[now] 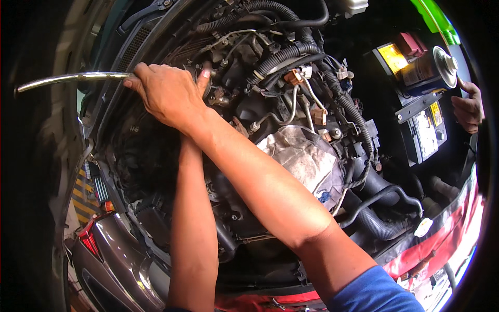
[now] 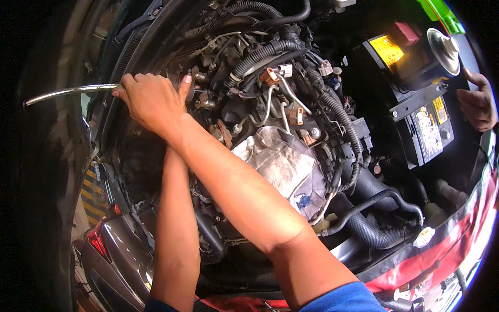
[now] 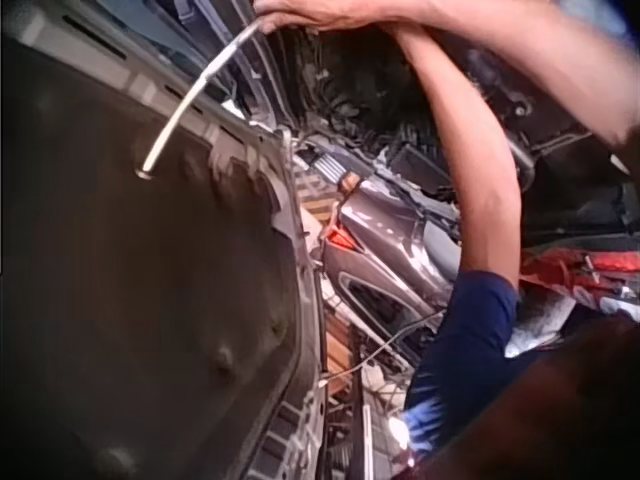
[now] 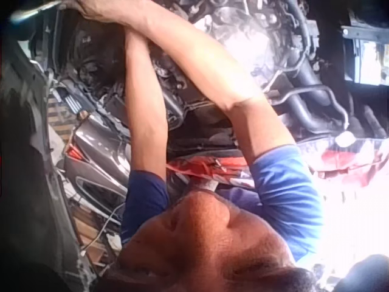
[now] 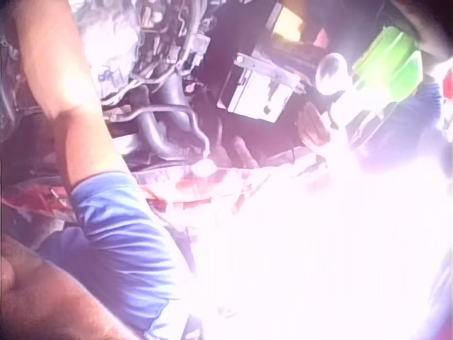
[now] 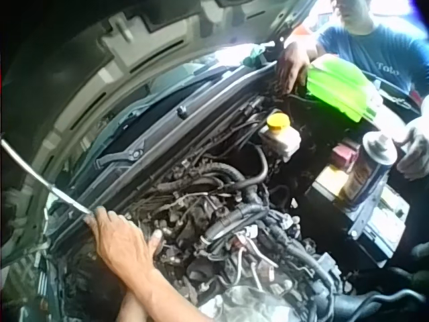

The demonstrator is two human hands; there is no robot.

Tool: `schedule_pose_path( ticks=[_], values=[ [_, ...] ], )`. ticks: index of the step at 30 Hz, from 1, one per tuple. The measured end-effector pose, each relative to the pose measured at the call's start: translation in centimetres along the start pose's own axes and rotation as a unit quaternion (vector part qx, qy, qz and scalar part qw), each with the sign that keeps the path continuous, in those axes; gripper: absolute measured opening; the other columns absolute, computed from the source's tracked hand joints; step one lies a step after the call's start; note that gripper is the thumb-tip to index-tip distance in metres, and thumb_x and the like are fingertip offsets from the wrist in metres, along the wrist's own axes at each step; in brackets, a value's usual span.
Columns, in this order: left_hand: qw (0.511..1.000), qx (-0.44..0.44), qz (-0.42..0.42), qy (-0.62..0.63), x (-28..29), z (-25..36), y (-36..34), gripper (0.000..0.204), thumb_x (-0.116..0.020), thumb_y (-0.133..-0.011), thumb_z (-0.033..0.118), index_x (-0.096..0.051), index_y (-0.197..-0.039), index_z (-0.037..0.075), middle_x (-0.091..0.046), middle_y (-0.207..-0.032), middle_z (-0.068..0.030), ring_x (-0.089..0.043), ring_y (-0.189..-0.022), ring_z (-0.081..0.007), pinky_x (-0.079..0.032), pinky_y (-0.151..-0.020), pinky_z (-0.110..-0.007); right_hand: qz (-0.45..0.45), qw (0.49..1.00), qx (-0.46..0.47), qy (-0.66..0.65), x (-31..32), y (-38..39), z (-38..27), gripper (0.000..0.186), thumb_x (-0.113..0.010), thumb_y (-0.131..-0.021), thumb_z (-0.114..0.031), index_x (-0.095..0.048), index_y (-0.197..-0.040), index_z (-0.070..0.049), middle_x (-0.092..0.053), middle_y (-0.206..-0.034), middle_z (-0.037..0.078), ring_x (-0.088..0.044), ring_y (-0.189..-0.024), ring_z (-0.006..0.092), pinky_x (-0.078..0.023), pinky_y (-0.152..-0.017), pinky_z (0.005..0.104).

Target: The person works on a car engine by loosening components with a wrench, tapping a socket into place with a hammer, and extracting parts using a slide hammer.

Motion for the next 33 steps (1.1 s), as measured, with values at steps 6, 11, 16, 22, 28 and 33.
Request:
schedule_pose_path(
  ticks=[6, 11, 16, 22, 28, 33],
  values=[
    [1.0, -0.003, 0.007, -0.007, 0.1, 0.1, 0.3, 0.049, -0.078, -0.091, 0.012, -0.06, -0.134, -0.002, -0.065, -0.13, -0.0109, -0.062, -0.114, -0.0161, -0.052, -0.096, -0.033, -0.042, 0.998, -0.042, -0.003, -0.4, -0.4, -0.1, 0.04, -0.055, -0.103, -0.039, -0.062, -0.095, -0.001, -0.07, -0.088, 0.022, -0.067, -0.087, 0.0464, -0.052, -0.078, 0.0561],
    [1.0, 0.001, 0.015, -0.014, 0.6, -0.1, 0.9, 0.05, -0.077, -0.092, 0.011, -0.058, -0.136, -0.002, -0.063, -0.133, -0.0118, -0.061, -0.117, -0.0166, -0.052, -0.097, -0.033, -0.053, 0.998, -0.033, -0.006, -0.5, -0.3, -0.2, 0.04, -0.055, -0.104, -0.039, -0.063, -0.094, -0.001, -0.071, -0.087, 0.021, -0.068, -0.087, 0.0454, -0.052, -0.078, 0.0551],
    [1.0, -0.002, 0.023, -0.02, 0.9, -0.7, 1.6, 0.052, -0.076, -0.092, 0.01, -0.056, -0.139, -0.002, -0.061, -0.136, -0.0126, -0.06, -0.119, -0.017, -0.051, -0.098, -0.033, -0.052, 0.998, -0.028, -0.002, -0.5, -0.2, 0.1, 0.042, -0.054, -0.103, -0.042, -0.064, -0.095, -0.002, -0.071, -0.086, 0.021, -0.069, -0.087, 0.0417, -0.05, -0.089, 0.0545],
    [0.999, -0.01, 0.04, -0.023, 0.8, -0.2, 2.5, 0.054, -0.074, -0.093, 0.009, -0.053, -0.142, -0.002, -0.059, -0.139, -0.0136, -0.059, -0.123, -0.0176, -0.051, -0.099, -0.033, 0.034, 0.996, 0.042, 0.068, -0.3, 0.7, 0.4, 0.05, -0.058, -0.099, -0.051, -0.071, -0.09, -0.004, -0.071, -0.084, 0.015, -0.069, -0.091, 0.035, -0.044, -0.101, 0.0538],
    [0.998, -0.029, 0.056, -0.025, 2.4, 1.5, 3.5, 0.057, -0.072, -0.094, 0.008, -0.051, -0.145, -0.002, -0.057, -0.143, -0.0146, -0.058, -0.126, -0.0182, -0.05, -0.101, -0.034, 0.064, 0.997, 0.024, 0.046, -0.1, 0.4, 0.3, 0.05, -0.058, -0.096, -0.059, -0.076, -0.096, -0.012, -0.073, -0.091, 0.01, -0.065, -0.102, 0.0338, -0.047, -0.094, 0.0524],
    [0.993, -0.031, 0.072, -0.087, 3.8, 7.8, 5.2, 0.059, -0.071, -0.094, 0.007, -0.049, -0.148, -0.003, -0.056, -0.146, -0.0154, -0.057, -0.128, -0.0186, -0.05, -0.102, -0.034, -0.044, 0.998, -0.035, 0.023, -0.5, 0.2, 1.3, 0.048, -0.057, -0.097, -0.058, -0.077, -0.102, -0.014, -0.074, -0.097, 0.008, -0.064, -0.104, 0.0359, -0.046, -0.096, 0.0568]
  ],
)
Point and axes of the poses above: each hand's wrist, its own y-axis away from the middle knuckle, its own x-axis out of the back of the hand, z = x × y, the point moved 4 cm from there along -y, towards the middle knuckle
